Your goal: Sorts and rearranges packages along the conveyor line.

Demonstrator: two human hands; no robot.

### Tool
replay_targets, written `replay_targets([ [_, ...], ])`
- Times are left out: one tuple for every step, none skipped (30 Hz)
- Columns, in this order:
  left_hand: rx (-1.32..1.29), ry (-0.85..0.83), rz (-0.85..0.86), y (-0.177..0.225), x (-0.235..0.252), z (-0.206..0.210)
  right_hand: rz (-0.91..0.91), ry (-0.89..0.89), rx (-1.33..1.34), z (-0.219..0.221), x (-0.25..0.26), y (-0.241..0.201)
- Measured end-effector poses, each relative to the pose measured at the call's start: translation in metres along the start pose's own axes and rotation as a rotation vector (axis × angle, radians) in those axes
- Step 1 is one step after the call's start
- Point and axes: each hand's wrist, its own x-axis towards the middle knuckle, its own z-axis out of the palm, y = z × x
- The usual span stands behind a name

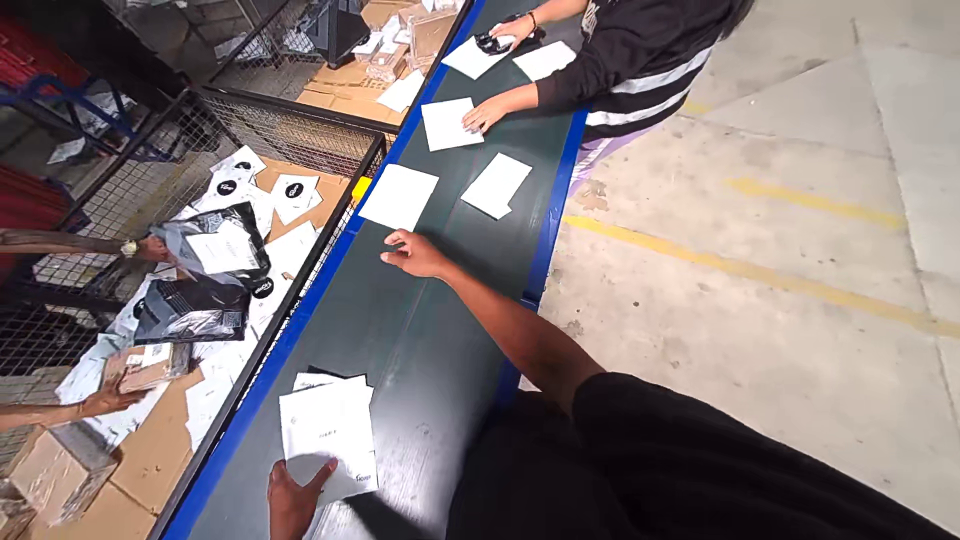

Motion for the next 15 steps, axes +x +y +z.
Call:
replay_targets([
  [-0.06,0.01,-0.019,-0.006,-0.018,-0.001,0.03,0.045,-0.118,-0.014,-0.003,0.022],
  [-0.125,0.014,-0.034,-0.012,-0.033,-0.001,0.072,0.099,-0.215,-0.03,-0.006,0.045],
  [-0.205,0.015,-0.04,-0.019,-0.047,0.001,0.123,0.172,-0.291,-0.05,-0.012,0.065],
  [-0.285,0.0,-0.039,-0.026,-0.058,0.003,0.179,0.251,-0.342,-0.071,-0.017,0.083],
  [-0.355,-0.027,-0.03,-0.029,-0.065,0.004,0.235,0.332,-0.38,-0.093,-0.022,0.098],
  [-0.409,-0.057,-0.018,-0.029,-0.07,0.004,0.287,0.403,-0.423,-0.114,-0.027,0.112],
  [-0.43,-0.091,-0.009,-0.025,-0.071,0.0,0.332,0.46,-0.485,-0.134,-0.031,0.126],
  [-0.429,-0.13,0.009,-0.015,-0.068,-0.005,0.37,0.487,-0.546,-0.151,-0.034,0.138],
  [-0.411,-0.169,0.037,-0.002,-0.061,-0.012,0.418,0.489,-0.597,-0.165,-0.034,0.145],
  [-0.383,-0.198,0.07,0.014,-0.05,-0.019,0.473,0.471,-0.631,-0.174,-0.034,0.148],
  [-0.36,-0.219,0.118,0.032,-0.035,-0.025,0.52,0.433,-0.662,-0.179,-0.034,0.147],
  [-0.343,-0.235,0.176,0.05,-0.017,-0.03,0.557,0.377,-0.681,-0.179,-0.033,0.144],
  [-0.322,-0.248,0.238,0.068,0.004,-0.033,0.57,0.318,-0.697,-0.175,-0.032,0.139],
  [-0.299,-0.257,0.295,0.086,0.027,-0.035,0.567,0.261,-0.717,-0.167,-0.03,0.132],
  [-0.271,-0.262,0.344,0.106,0.051,-0.038,0.551,0.219,-0.747,-0.157,-0.032,0.126],
])
